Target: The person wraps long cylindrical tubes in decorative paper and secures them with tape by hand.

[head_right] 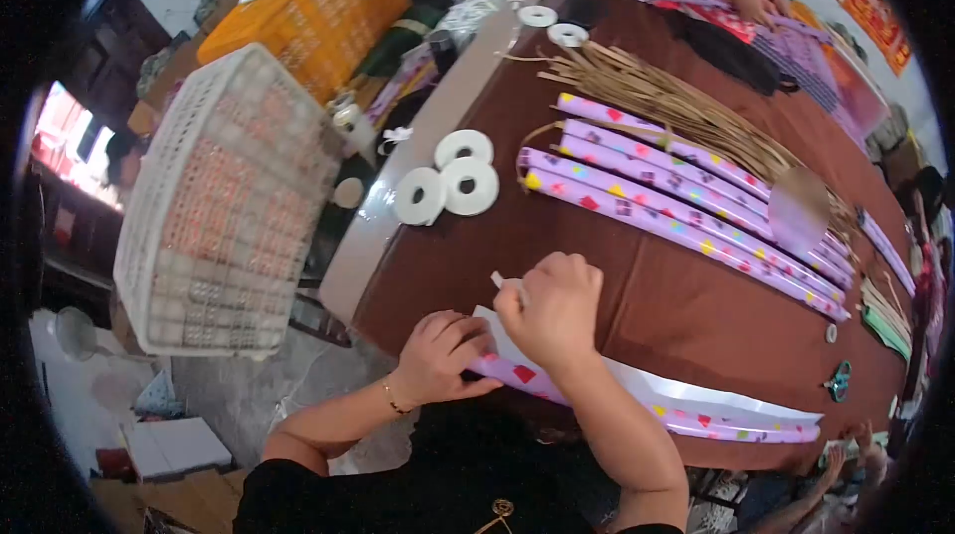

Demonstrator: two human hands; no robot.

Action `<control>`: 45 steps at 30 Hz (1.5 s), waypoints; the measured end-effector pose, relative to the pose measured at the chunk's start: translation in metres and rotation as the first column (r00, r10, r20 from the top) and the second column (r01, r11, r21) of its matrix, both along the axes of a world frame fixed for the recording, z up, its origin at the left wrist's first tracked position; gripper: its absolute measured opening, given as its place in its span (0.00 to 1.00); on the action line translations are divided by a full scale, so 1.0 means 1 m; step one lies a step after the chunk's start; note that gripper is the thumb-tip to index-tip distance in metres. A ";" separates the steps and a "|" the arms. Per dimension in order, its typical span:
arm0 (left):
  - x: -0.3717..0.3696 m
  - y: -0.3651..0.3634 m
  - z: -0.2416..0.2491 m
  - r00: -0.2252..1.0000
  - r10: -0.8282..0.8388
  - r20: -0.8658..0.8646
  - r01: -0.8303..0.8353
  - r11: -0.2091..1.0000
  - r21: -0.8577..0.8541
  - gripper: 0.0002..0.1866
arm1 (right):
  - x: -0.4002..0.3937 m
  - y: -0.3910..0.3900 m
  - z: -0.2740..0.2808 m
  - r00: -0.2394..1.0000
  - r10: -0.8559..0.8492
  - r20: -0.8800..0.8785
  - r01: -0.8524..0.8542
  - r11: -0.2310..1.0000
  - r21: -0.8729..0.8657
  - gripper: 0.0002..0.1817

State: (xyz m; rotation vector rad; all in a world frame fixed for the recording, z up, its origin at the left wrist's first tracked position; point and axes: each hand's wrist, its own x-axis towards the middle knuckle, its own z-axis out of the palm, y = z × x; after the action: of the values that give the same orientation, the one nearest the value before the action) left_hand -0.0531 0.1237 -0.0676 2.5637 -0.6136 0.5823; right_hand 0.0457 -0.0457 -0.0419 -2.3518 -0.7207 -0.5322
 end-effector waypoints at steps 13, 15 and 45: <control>-0.006 0.002 -0.003 1.000 -0.018 -0.010 0.018 1.000 0.004 0.27 | -0.001 0.001 0.004 1.000 0.002 0.015 -0.002 1.000 0.019 0.10; -0.004 0.001 -0.003 1.000 -0.021 0.020 0.021 1.000 -0.004 0.27 | 0.000 0.002 0.001 0.999 -0.003 0.032 0.002 0.999 0.043 0.10; -0.006 -0.005 -0.003 1.000 -0.004 0.027 0.001 0.994 0.112 0.27 | -0.004 -0.001 0.001 0.998 -0.052 -0.023 0.054 0.996 0.067 0.14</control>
State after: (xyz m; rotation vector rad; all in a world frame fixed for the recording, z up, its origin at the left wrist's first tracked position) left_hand -0.0591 0.1190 -0.0706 2.6631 -0.6770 0.5985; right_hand 0.0414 -0.0463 -0.0407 -2.3153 -0.6223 -0.5447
